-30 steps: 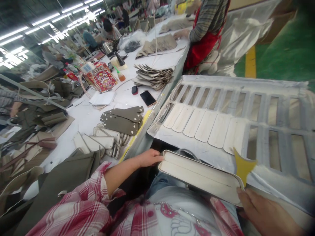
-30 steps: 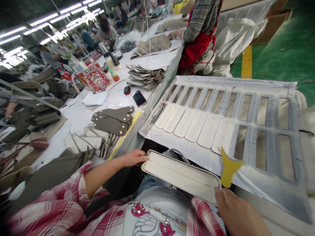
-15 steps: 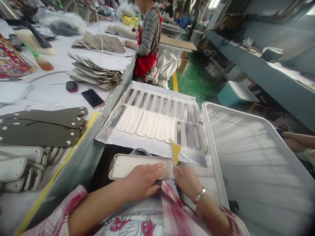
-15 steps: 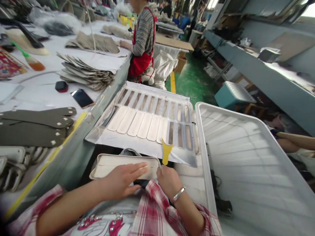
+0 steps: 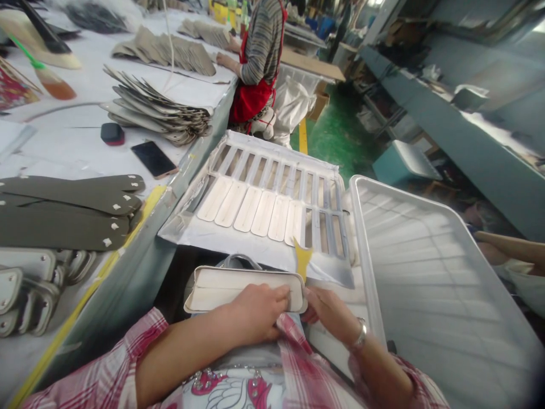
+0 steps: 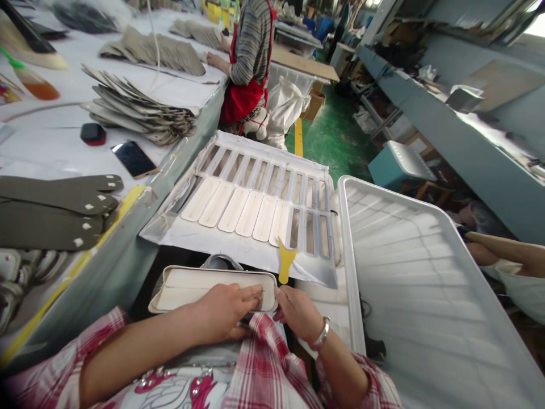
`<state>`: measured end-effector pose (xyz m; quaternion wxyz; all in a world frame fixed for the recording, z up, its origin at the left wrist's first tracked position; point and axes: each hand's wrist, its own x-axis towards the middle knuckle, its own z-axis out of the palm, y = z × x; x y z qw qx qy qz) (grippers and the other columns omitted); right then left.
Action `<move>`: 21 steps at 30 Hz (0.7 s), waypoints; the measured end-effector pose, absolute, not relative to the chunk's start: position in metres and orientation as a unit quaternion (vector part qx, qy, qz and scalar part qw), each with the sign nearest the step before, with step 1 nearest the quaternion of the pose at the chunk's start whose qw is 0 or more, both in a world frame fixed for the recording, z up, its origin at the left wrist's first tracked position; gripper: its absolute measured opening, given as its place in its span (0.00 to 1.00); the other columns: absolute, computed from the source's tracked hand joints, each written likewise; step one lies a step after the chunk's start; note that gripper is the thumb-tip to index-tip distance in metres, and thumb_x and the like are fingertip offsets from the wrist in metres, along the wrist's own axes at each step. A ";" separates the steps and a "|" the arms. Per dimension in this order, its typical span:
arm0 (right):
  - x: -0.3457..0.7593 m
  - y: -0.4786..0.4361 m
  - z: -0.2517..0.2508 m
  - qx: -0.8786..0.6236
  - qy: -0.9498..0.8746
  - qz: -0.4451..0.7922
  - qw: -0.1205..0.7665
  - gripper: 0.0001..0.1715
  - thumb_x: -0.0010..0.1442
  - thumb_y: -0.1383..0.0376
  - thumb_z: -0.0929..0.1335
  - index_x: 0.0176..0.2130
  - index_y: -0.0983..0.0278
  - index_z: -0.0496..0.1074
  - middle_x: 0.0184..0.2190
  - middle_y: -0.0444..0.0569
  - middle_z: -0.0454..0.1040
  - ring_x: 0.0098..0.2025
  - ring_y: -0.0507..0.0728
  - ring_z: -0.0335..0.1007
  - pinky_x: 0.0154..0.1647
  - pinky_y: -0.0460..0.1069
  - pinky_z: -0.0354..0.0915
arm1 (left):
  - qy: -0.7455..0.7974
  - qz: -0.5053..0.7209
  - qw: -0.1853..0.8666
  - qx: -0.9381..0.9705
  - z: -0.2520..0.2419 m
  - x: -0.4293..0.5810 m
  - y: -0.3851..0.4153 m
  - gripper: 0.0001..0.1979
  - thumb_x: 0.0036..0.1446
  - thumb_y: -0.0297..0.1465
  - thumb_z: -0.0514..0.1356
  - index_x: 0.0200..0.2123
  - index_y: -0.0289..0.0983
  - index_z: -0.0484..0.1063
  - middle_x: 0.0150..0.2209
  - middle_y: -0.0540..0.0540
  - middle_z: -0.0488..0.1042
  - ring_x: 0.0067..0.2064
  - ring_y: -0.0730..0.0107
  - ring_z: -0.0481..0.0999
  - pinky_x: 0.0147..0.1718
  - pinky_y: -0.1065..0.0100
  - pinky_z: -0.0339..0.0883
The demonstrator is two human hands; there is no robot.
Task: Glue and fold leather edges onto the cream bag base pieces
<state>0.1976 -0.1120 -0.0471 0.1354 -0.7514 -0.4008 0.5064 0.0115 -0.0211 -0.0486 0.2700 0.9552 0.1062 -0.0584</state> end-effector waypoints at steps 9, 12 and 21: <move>0.222 -0.106 -0.069 -0.654 -0.237 0.684 0.220 0.28 0.47 0.44 0.68 0.30 0.66 0.61 0.20 0.45 0.72 0.19 0.49 0.69 0.19 0.42 0.64 | 0.090 -0.044 0.246 0.964 -0.056 0.012 -0.022 0.33 0.47 0.49 0.61 0.52 0.38 0.64 0.58 0.43 0.61 0.44 0.56 0.71 0.38 0.61 0.67; 0.217 -0.093 -0.060 -0.702 -0.272 0.643 0.139 0.22 0.53 0.50 0.67 0.27 0.66 0.61 0.19 0.46 0.72 0.19 0.51 0.70 0.18 0.42 0.65 | 0.083 -0.060 0.234 0.967 -0.055 0.015 -0.022 0.34 0.47 0.49 0.61 0.54 0.36 0.63 0.58 0.40 0.60 0.44 0.55 0.71 0.38 0.61 0.67; 0.213 -0.092 -0.053 -0.707 -0.351 0.610 0.070 0.23 0.56 0.48 0.64 0.26 0.65 0.64 0.21 0.51 0.74 0.19 0.53 0.71 0.17 0.43 0.66 | 0.130 -0.062 0.377 0.915 -0.020 0.004 -0.025 0.42 0.50 0.56 0.52 0.62 0.42 0.49 0.61 0.40 0.55 0.52 0.46 0.66 0.46 0.53 0.64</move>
